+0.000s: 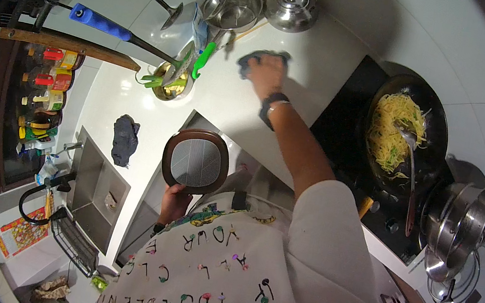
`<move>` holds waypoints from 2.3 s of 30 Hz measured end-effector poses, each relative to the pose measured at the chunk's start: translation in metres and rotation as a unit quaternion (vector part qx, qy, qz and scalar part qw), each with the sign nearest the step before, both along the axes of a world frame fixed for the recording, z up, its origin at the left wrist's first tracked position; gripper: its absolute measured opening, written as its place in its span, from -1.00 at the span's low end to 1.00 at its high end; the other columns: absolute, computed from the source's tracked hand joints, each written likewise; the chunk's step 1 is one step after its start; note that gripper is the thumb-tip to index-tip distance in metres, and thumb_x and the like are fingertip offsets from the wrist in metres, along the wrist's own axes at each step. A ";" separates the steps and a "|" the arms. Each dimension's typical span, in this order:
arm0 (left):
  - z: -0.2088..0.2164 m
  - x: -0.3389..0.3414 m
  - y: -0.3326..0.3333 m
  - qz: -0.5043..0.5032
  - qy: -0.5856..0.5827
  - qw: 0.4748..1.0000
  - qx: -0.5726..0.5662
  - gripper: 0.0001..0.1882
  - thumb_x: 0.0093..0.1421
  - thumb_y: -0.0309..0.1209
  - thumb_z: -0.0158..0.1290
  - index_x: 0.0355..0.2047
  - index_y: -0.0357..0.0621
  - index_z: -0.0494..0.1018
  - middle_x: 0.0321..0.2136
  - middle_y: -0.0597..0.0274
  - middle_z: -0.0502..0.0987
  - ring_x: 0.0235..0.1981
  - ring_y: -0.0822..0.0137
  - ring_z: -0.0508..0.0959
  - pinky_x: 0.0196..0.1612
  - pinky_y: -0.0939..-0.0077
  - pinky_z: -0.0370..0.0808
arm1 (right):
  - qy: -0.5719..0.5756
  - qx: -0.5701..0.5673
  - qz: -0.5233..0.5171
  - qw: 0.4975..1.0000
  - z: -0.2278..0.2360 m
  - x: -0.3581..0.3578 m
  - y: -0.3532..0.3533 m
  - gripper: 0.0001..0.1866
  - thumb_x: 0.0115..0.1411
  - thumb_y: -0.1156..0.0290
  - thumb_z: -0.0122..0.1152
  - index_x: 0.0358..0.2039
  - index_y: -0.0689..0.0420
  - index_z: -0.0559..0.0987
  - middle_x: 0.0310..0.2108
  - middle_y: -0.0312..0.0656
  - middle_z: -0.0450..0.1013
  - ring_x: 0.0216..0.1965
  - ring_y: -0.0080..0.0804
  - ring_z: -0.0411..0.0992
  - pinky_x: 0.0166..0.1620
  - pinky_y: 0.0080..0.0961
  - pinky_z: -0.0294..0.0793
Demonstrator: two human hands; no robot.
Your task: The person transfers cooked noodles from a wok into a bowl, then cleans the wok and stovetop. They retrieve two bowls, fill them with a white liquid from a pot, and place the bowls on a dining table alongside other dishes.
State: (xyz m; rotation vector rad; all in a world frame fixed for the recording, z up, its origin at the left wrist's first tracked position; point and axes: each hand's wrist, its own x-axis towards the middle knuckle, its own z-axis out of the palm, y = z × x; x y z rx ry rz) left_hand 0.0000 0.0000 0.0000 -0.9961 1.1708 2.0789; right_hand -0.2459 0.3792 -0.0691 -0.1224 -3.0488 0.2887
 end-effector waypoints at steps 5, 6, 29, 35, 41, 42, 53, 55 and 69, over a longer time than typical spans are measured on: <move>0.013 -0.004 0.013 0.005 0.027 1.000 0.012 -0.51 0.13 -0.54 0.01 0.06 0.15 0.27 -0.13 0.31 0.49 -0.12 0.28 0.52 -0.07 0.22 0.43 | 0.005 0.093 -0.197 0.976 -0.026 -0.009 0.122 -0.44 0.10 0.13 0.36 0.08 -0.02 0.43 0.07 0.03 0.36 0.08 0.03 0.36 0.08 -0.09 0.39; 0.013 -0.009 0.012 0.007 0.010 1.000 -0.004 -0.52 0.13 -0.54 0.01 0.06 0.15 0.27 -0.13 0.31 0.49 -0.12 0.29 0.51 -0.07 0.22 0.43 | 0.039 0.064 -0.189 0.979 -0.032 -0.025 0.143 -0.36 0.10 0.12 0.36 0.16 -0.03 0.36 0.14 0.06 0.31 0.12 0.04 0.33 0.15 -0.09 0.36; 0.023 0.016 -0.017 0.094 0.033 0.995 0.010 -0.61 0.06 -0.49 0.07 -0.09 0.09 0.31 -0.21 0.35 0.43 -0.16 0.32 0.44 -0.10 0.29 0.37 | 0.003 0.015 -0.006 1.000 0.023 0.007 -0.023 -0.57 0.15 0.08 0.22 -0.04 0.04 0.53 0.08 0.02 0.34 0.16 0.04 0.27 0.13 -0.03 0.27; 0.031 0.029 -0.016 0.148 0.034 0.988 -0.014 -0.82 0.09 -0.50 0.10 -0.30 0.03 0.42 -0.43 0.41 0.52 -0.34 0.39 0.52 -0.30 0.40 0.44 | -0.021 0.011 0.131 0.991 -0.015 -0.097 -0.045 -0.73 0.27 0.41 -0.08 -0.09 0.12 0.53 0.04 -0.17 0.41 0.05 -0.16 0.42 0.01 -0.15 0.46; 0.020 0.052 -0.032 0.180 -0.013 0.984 -0.004 -0.90 0.11 -0.51 0.10 -0.37 0.01 0.49 -0.45 0.40 0.57 -0.38 0.36 0.58 -0.39 0.43 0.55 | 0.072 0.010 0.227 0.971 -0.020 -0.045 -0.059 -0.80 0.15 0.39 0.06 -0.21 0.07 0.56 -0.23 -0.27 0.48 -0.05 -0.30 0.43 -0.05 -0.31 0.49; 0.018 0.054 -0.034 0.184 -0.009 0.983 0.001 -0.91 0.11 -0.51 0.10 -0.37 0.00 0.49 -0.45 0.40 0.57 -0.38 0.36 0.58 -0.39 0.42 0.55 | 0.095 0.036 0.259 0.961 -0.014 -0.030 -0.061 -0.80 0.13 0.42 0.05 -0.21 0.03 0.54 -0.25 -0.30 0.45 -0.08 -0.33 0.42 -0.05 -0.36 0.44; 0.020 0.077 -0.036 0.306 -0.014 0.952 -0.015 -0.79 0.05 -0.58 0.00 -0.27 -0.07 0.38 -0.42 0.26 0.44 -0.41 0.29 0.45 -0.41 0.42 0.40 | 0.165 -0.198 0.475 0.841 0.071 0.090 -0.134 -0.79 0.21 0.35 0.25 -0.23 0.09 0.42 -0.26 -0.16 0.52 -0.29 -0.21 0.54 -0.27 -0.32 0.54; 0.019 0.088 -0.047 0.347 -0.001 0.938 -0.012 -0.94 0.02 -0.55 0.01 -0.50 -0.09 0.38 -0.52 0.28 0.43 -0.46 0.29 0.43 -0.38 0.40 0.41 | 0.178 -0.236 0.464 0.835 0.074 0.101 -0.173 -0.74 0.19 0.36 0.29 -0.22 0.11 0.40 -0.44 -0.13 0.54 -0.47 -0.16 0.56 -0.44 -0.31 0.55; -0.033 0.258 -0.182 0.552 0.010 0.832 -0.061 -0.89 -0.06 -0.56 0.03 -0.61 -0.09 0.33 -0.62 0.26 0.39 -0.56 0.29 0.42 -0.44 0.39 0.42 | -0.363 -0.678 0.193 0.610 0.031 0.158 -0.526 -0.37 0.26 0.44 0.16 0.24 0.28 0.09 -0.10 -0.12 0.43 -0.08 -0.43 0.43 -0.02 -0.47 0.45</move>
